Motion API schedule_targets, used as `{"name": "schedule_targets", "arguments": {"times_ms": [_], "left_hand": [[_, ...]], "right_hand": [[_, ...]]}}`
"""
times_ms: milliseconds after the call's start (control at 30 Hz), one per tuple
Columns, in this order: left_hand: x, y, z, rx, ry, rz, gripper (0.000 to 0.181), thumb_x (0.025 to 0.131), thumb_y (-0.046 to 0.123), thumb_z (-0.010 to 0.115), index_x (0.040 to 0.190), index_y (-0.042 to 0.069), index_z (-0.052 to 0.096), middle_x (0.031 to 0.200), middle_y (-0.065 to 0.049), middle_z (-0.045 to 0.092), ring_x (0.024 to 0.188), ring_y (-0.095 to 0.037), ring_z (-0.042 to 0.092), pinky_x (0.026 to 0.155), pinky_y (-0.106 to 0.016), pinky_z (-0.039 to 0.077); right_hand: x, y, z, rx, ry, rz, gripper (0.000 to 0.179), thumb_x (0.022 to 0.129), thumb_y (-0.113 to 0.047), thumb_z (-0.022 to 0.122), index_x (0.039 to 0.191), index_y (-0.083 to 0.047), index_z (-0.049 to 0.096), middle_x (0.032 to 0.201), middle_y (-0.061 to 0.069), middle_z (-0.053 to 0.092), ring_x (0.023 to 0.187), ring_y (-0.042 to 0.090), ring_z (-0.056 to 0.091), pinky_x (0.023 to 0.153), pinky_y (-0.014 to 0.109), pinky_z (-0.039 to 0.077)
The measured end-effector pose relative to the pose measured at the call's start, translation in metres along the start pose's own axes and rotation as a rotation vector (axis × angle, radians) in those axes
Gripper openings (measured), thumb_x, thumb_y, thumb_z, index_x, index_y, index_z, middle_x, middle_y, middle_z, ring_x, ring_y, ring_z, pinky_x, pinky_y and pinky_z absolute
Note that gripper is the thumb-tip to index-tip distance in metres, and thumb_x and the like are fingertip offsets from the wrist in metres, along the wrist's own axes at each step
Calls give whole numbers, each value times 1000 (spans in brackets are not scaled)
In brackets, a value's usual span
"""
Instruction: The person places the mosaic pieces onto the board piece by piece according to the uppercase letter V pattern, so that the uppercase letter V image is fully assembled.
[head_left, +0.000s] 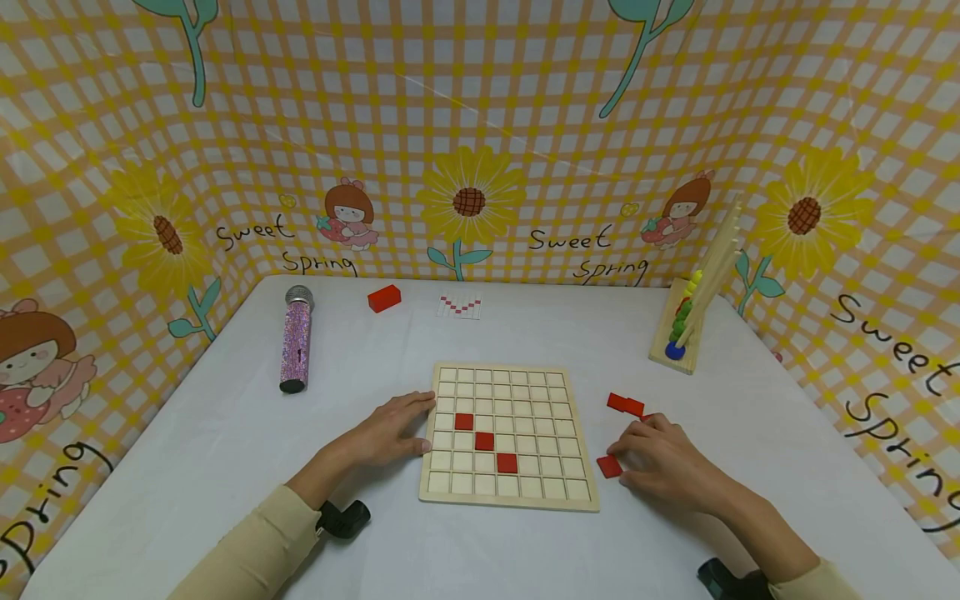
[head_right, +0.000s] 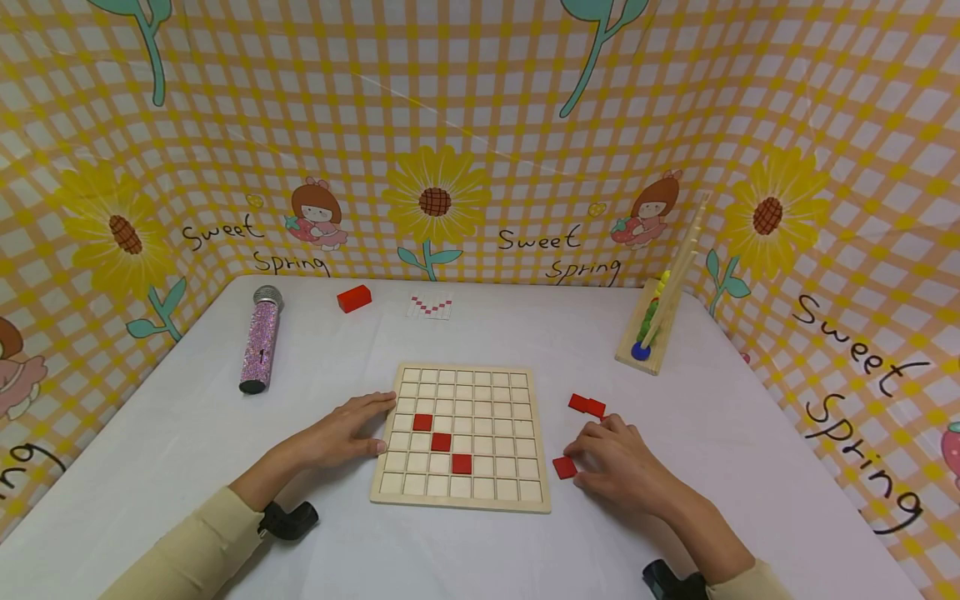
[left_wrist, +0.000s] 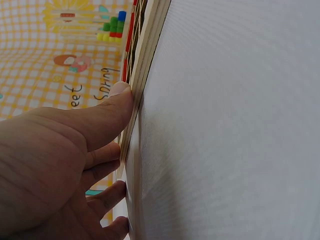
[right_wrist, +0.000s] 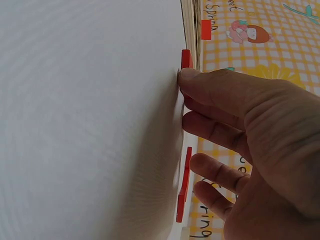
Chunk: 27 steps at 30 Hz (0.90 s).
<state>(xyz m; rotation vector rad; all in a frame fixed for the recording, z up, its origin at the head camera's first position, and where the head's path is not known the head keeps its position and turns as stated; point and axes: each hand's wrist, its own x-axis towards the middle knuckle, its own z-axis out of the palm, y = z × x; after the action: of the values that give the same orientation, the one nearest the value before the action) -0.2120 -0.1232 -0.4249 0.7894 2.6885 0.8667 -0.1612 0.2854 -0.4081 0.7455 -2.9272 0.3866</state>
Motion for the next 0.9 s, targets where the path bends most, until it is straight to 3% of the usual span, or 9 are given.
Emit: {"name": "schedule_targets", "arguments": {"times_ms": [367,900], "left_hand": [[-1,0,0,-1,1,12,69,87,23,67,144,1,35,153,-14,31,142,-37,25,113,-57,25],[0,0,1,-11,4,-4,69,87,24,67,144,2,35,154,-12,30,142,-35,25,114,-56,24]], "right_hand": [[-1,1,-1,3,-7,31,23,70,-22,81,90,-23,72,89,-14,60,94,12,43,78,35,38],[-1,3,2,-5,20,5,21,70,-22,81,88,-24,71,87,-16,60,95,12,44,78,34,38]]}}
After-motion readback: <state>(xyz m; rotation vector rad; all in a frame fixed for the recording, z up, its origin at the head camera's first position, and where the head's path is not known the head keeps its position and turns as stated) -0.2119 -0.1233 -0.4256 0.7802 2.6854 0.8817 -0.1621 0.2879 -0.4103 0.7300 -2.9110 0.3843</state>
